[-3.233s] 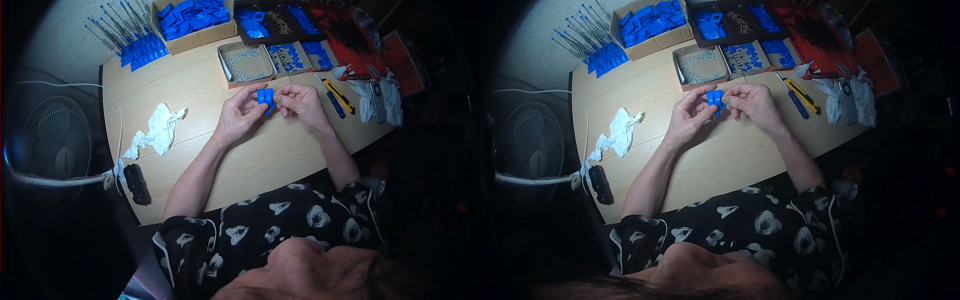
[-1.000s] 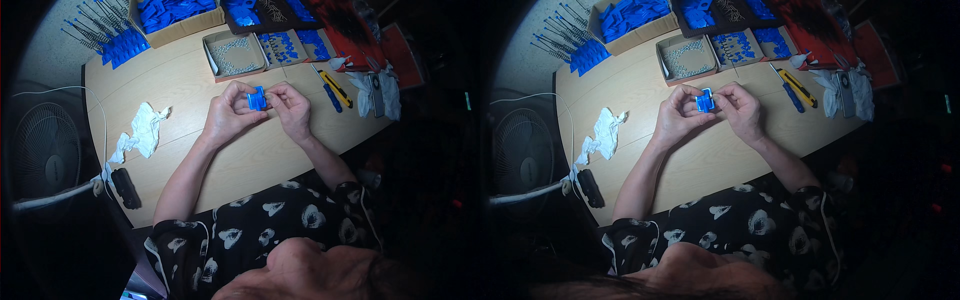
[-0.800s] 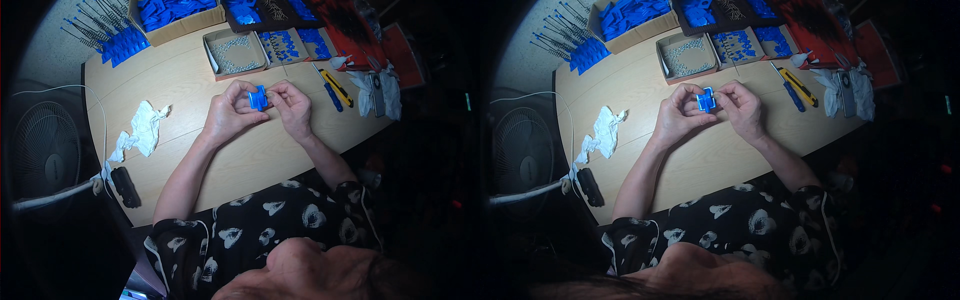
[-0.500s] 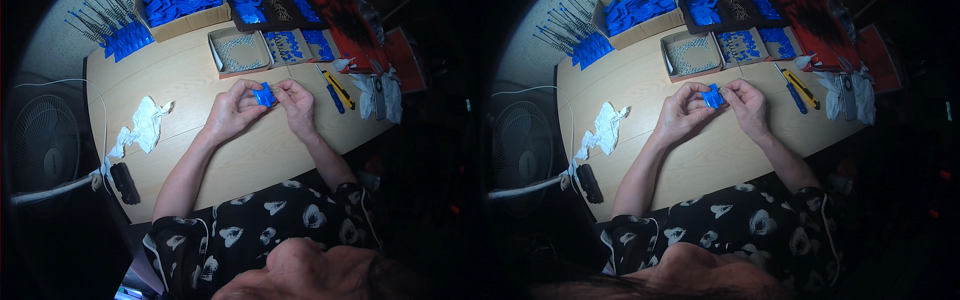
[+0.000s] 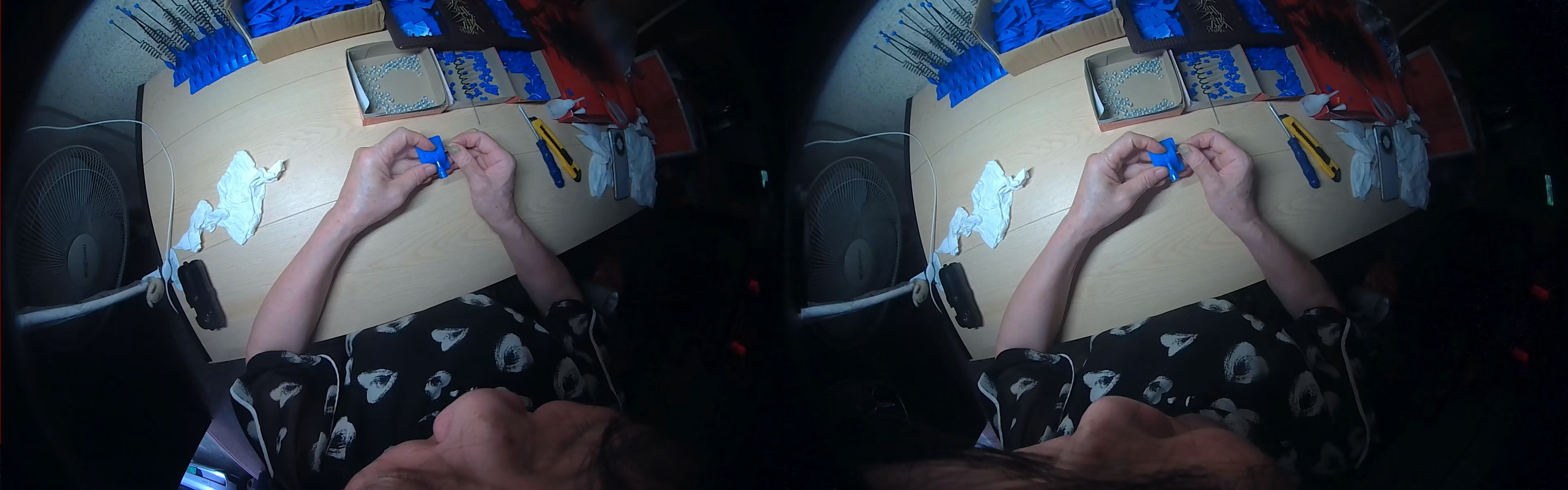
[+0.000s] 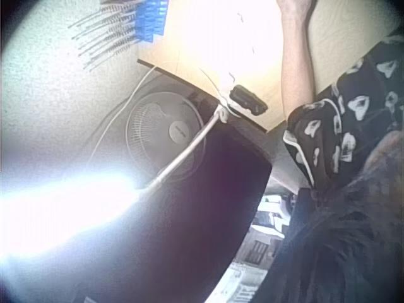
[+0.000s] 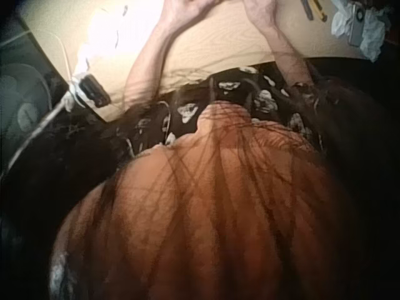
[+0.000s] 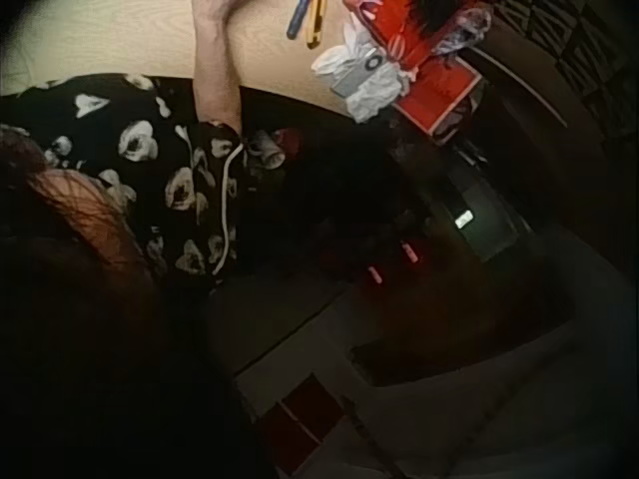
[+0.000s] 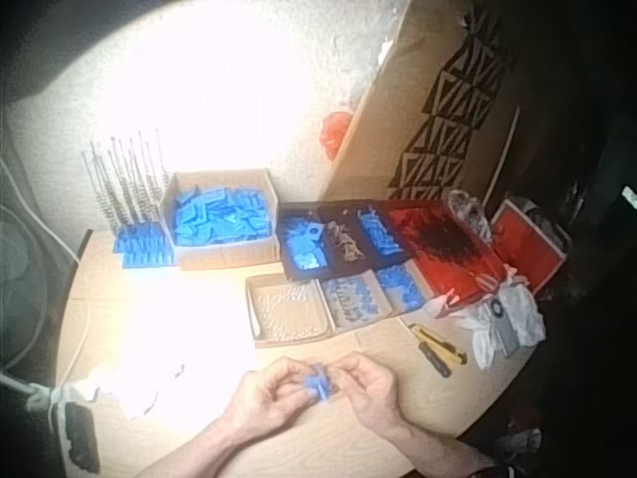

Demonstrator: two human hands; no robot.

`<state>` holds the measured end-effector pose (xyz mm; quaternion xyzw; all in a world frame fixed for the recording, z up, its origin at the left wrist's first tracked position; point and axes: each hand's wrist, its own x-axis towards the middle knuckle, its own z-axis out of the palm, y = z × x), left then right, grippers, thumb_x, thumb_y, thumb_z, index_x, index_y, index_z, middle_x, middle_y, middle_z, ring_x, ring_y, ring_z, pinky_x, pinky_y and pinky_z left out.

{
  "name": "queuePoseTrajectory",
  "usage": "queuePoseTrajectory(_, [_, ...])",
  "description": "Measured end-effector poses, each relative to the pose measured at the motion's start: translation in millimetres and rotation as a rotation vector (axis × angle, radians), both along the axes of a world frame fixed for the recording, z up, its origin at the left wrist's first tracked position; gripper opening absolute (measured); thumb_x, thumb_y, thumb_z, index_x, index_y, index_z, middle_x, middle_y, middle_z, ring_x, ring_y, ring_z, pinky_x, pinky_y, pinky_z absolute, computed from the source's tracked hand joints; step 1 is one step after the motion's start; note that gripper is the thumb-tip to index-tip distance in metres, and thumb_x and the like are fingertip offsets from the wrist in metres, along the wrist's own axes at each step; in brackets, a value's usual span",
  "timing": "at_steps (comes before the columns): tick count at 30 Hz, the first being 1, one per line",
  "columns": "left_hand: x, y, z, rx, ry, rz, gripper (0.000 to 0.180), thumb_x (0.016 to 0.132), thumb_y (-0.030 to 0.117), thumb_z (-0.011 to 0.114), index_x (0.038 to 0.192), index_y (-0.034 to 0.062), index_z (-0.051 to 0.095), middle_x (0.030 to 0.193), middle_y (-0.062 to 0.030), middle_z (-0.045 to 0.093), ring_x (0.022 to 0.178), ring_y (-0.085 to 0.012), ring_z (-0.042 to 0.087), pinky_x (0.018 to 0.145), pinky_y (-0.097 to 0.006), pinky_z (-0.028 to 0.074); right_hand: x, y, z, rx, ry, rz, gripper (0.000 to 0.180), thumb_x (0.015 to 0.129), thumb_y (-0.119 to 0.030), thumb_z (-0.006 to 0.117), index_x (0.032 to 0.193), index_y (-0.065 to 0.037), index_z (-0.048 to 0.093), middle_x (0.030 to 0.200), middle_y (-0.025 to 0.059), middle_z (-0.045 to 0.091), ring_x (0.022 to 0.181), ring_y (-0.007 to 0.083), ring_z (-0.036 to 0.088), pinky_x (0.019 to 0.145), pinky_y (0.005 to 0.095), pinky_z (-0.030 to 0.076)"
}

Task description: The person applies glue to a plastic piece with a bottle, wipes it with a paper towel, fits a spring and metal pin into the plastic components, and fastens the assembled part with a screwdriver.

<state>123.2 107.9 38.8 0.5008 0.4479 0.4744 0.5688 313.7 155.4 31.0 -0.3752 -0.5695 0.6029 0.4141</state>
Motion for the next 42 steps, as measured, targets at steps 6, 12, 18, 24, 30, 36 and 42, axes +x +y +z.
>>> queuePoseTrajectory(6, [2.1,0.3,1.0,-0.015,-0.036,0.018,0.024,0.091,-0.002,0.064,0.114,-0.0032,0.056,0.101,-0.0106,0.069,0.090,-0.0109,0.067,0.082,-0.024,0.056,-0.6,0.4,-1.9,0.033,-0.020,-0.025,0.011,0.096,-0.007,0.061,0.101,0.003,0.059,0.088,0.0050,0.064,0.078,0.0081,0.063,0.072,0.0221,0.052])
queuePoseTrajectory(12, [0.9,0.2,-1.7,-0.020,-0.139,0.024,0.022,0.092,-0.002,0.064,0.112,-0.0026,0.056,0.102,-0.0113,0.069,0.092,-0.0125,0.068,0.081,-0.025,0.056,-1.0,1.4,-1.1,0.010,0.013,-0.027,0.012,0.096,-0.008,0.061,0.101,0.003,0.062,0.088,0.0058,0.066,0.077,0.0090,0.063,0.071,0.0227,0.053])
queuePoseTrajectory(18, [-1.9,0.3,0.7,-0.031,-0.193,0.014,0.024,0.092,-0.001,0.064,0.114,-0.0012,0.055,0.102,-0.0095,0.068,0.092,-0.0109,0.066,0.083,-0.023,0.055,9.9,12.0,4.3,-0.068,0.002,0.102,0.016,0.095,-0.009,0.062,0.103,0.005,0.064,0.091,0.0082,0.068,0.077,0.0113,0.065,0.071,0.0237,0.054])
queuePoseTrajectory(24, [-0.2,0.6,-1.6,-0.009,-0.226,0.005,0.021,0.092,-0.003,0.063,0.113,-0.0009,0.057,0.103,-0.0106,0.069,0.093,-0.0108,0.066,0.083,-0.024,0.054,18.2,17.5,1.4,-0.322,0.184,0.147,0.019,0.095,-0.009,0.063,0.107,0.005,0.064,0.092,0.0099,0.068,0.079,0.0144,0.068,0.071,0.0264,0.057])
queuePoseTrajectory(30, [-0.3,-0.1,-6.0,0.034,-0.184,0.015,0.020,0.093,-0.001,0.063,0.112,-0.0008,0.057,0.099,-0.0076,0.068,0.090,-0.0088,0.065,0.082,-0.022,0.053,18.9,18.6,3.2,-0.360,0.218,0.185,0.017,0.094,-0.009,0.062,0.106,0.003,0.063,0.096,0.0124,0.068,0.082,0.0173,0.069,0.073,0.0288,0.059])
queuePoseTrajectory(36, [2.1,-0.7,-2.6,0.051,-0.184,-0.007,0.020,0.093,0.000,0.062,0.112,-0.0009,0.055,0.100,-0.0061,0.066,0.091,-0.0074,0.062,0.081,-0.021,0.051,24.2,20.6,6.1,-0.264,0.098,0.228,0.021,0.094,-0.013,0.065,0.107,0.004,0.062,0.096,0.0127,0.068,0.086,0.0185,0.070,0.073,0.0293,0.060])
queuePoseTrajectory(42, [3.2,-2.1,-4.9,0.100,-0.136,0.009,0.026,0.094,-0.002,0.060,0.119,-0.0016,0.050,0.105,-0.0088,0.065,0.096,-0.0098,0.063,0.084,-0.023,0.052,22.5,19.5,6.8,-0.347,0.131,0.258,0.023,0.093,-0.015,0.066,0.106,0.004,0.062,0.094,0.0121,0.068,0.084,0.0177,0.070,0.073,0.0289,0.060])
